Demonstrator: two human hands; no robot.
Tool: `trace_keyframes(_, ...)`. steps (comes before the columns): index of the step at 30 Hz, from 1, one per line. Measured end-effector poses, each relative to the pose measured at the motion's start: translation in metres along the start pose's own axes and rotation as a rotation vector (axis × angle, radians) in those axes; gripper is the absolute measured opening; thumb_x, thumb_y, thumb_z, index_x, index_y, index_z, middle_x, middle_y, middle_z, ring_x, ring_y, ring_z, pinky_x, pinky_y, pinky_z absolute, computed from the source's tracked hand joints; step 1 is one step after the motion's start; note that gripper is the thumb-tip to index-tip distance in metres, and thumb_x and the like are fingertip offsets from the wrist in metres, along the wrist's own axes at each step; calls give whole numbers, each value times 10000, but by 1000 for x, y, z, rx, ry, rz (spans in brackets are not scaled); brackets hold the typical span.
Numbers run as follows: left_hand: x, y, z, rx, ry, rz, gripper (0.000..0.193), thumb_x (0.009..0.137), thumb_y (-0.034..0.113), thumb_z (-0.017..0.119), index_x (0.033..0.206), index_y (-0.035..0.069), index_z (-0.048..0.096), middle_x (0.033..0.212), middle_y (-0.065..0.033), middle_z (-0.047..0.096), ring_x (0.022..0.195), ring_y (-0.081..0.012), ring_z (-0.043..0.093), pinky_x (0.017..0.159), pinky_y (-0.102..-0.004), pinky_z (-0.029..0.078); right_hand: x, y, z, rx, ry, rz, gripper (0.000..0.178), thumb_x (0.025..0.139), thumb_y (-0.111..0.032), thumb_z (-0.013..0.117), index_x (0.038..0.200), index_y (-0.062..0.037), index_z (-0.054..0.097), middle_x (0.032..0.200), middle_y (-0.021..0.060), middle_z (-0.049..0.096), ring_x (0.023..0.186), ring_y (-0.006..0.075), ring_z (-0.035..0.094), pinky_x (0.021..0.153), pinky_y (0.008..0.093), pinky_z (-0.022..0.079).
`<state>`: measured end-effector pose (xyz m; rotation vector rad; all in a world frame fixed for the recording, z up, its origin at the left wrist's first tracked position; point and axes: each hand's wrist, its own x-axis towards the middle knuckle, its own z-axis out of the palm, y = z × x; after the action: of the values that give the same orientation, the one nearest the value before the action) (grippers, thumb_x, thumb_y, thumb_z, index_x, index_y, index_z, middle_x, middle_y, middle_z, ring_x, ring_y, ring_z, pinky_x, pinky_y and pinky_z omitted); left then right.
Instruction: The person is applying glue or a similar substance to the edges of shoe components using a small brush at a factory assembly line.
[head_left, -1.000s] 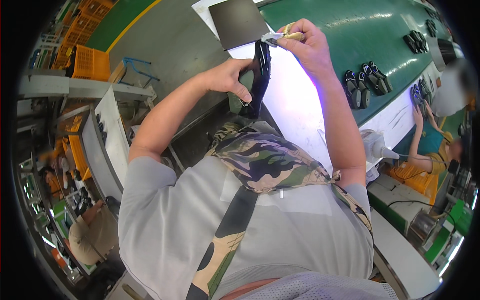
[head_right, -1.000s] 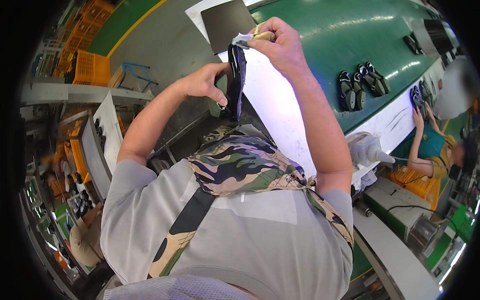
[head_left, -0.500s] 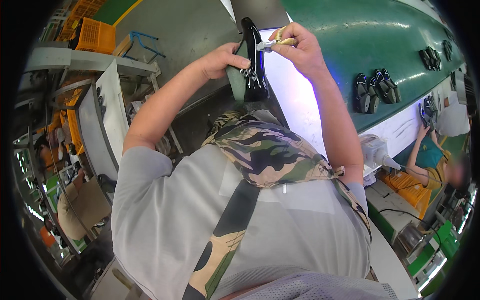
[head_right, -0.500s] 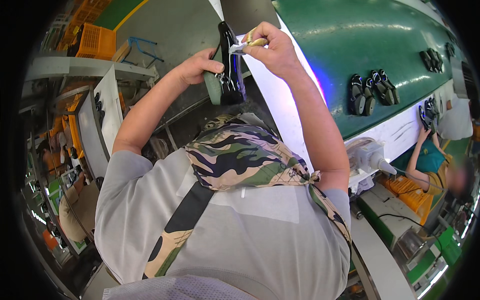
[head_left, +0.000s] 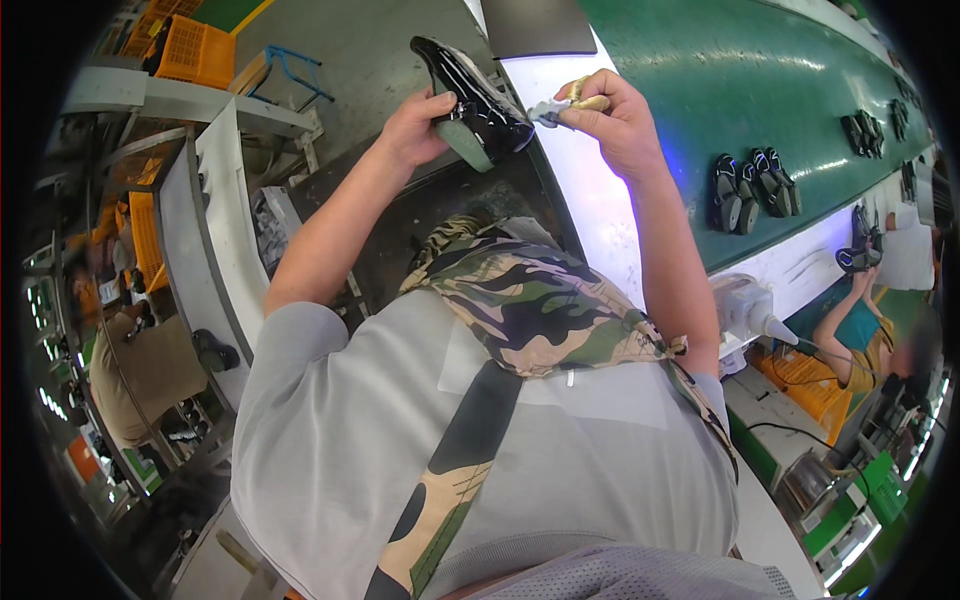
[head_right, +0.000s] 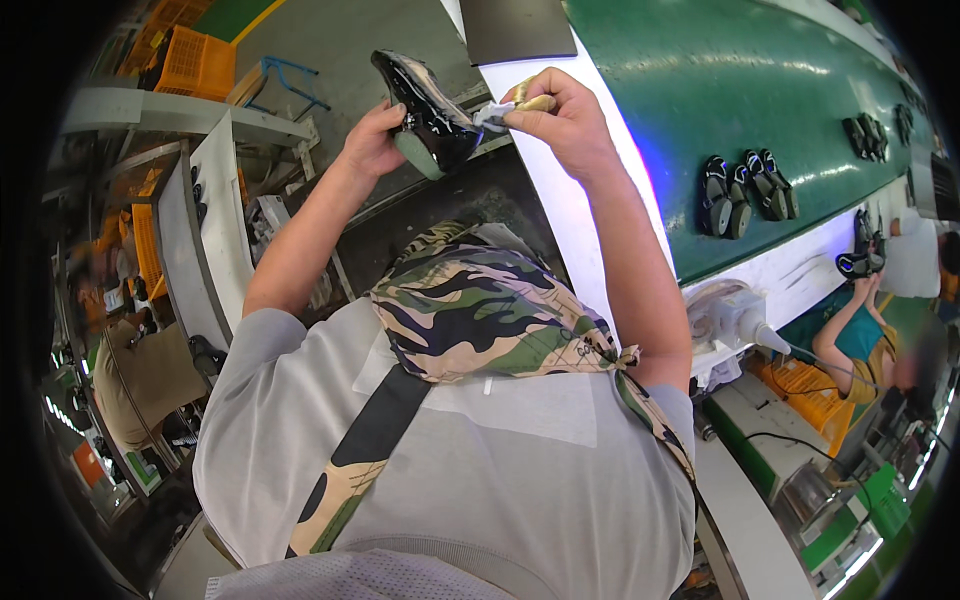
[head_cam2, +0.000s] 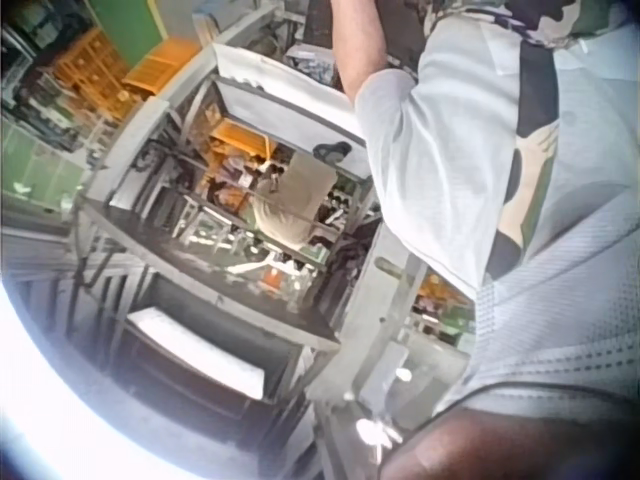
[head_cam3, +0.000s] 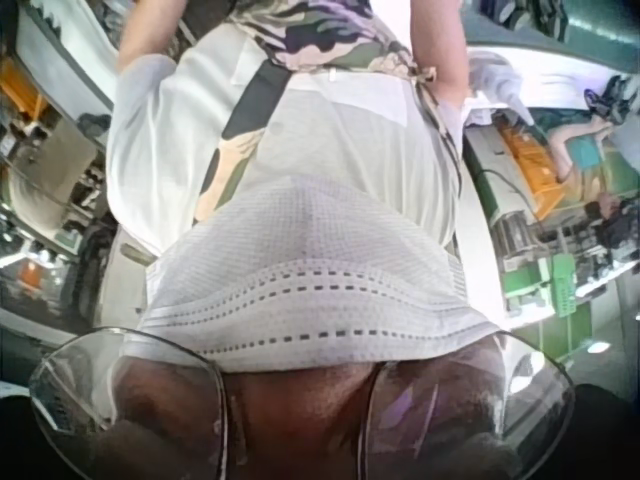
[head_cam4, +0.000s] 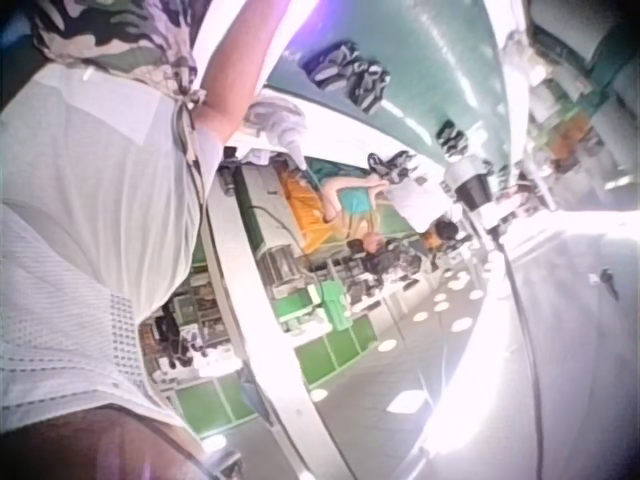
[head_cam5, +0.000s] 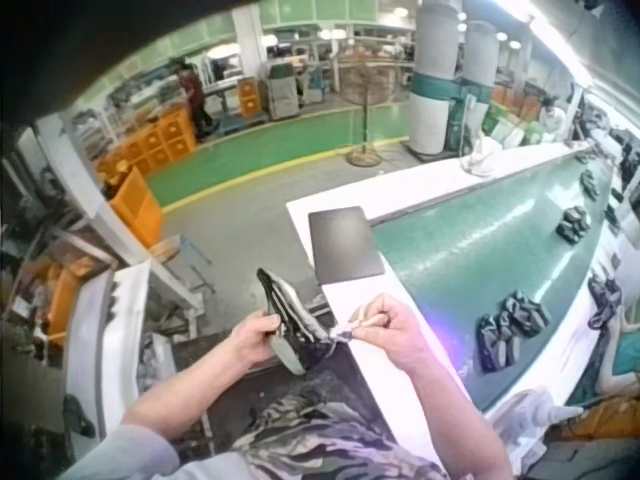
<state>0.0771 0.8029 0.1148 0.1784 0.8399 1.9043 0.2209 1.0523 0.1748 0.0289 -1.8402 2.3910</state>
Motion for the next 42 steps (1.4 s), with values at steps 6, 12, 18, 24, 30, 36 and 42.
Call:
trace_keyframes(6, -16, -11, -8, -196, -65, 153, 468, 851, 176, 687, 1271, 28, 544, 1231, -128, 624, 1171, -288, 579, 1072, -457, 411, 3, 26, 23, 215, 201, 29, 188, 786, 34, 730, 872, -24, 574, 873, 56, 624, 767, 102, 584, 711, 246, 486)
trace_keyframes(12, -33, -8, -14, -93, 83, 251, 418, 822, 89, 692, 1205, 7, 544, 1117, -121, 656, 1044, -249, 633, 979, -392, 483, 4, 31, 45, 233, 328, 96, 198, 767, 48, 737, 877, -16, 585, 849, 40, 616, 745, 95, 574, 697, 237, 480)
trace_keyframes(18, -52, 2, 3, 350, 363, 523, 464, 735, 59, 763, 1140, 1, 545, 1038, -80, 630, 991, -180, 595, 931, -331, 470, 16, 47, 67, 222, 393, 198, 191, 756, 42, 743, 872, -11, 600, 791, 28, 616, 688, 97, 563, 644, 236, 463)
trace_keyframes(24, -83, 16, 0, 868, 568, 739, 613, 631, 92, 853, 1159, 7, 553, 1001, -53, 617, 955, -170, 574, 912, -305, 443, 46, 54, 104, 106, 299, 269, 185, 748, -4, 768, 862, -9, 623, 768, 21, 622, 650, 92, 551, 601, 238, 441)
trace_keyframes(30, -147, 52, 0, 750, 648, 753, 506, 705, 38, 792, 1159, 9, 570, 1030, -57, 629, 960, -161, 591, 901, -302, 469, 66, 55, 126, 230, 197, 259, 204, 784, -18, 760, 935, -16, 622, 828, 19, 632, 716, 99, 584, 653, 221, 447)
trace_keyframes(36, -279, 136, -34, 549, 1057, 726, 522, 739, 181, 820, 1154, -9, 567, 1023, -93, 658, 916, -188, 649, 812, -321, 534, 56, 85, 98, 310, 188, 350, 182, 813, -13, 734, 932, -32, 597, 844, 27, 627, 723, 112, 583, 636, 231, 443)
trace_keyframes(42, -428, 208, -126, 549, 1597, 466, 440, 766, 250, 809, 1103, 36, 625, 977, -85, 682, 843, -215, 684, 748, -439, 584, 20, 103, 45, 222, 326, 419, 177, 816, -2, 721, 909, -48, 577, 793, 29, 608, 654, 117, 551, 623, 244, 475)
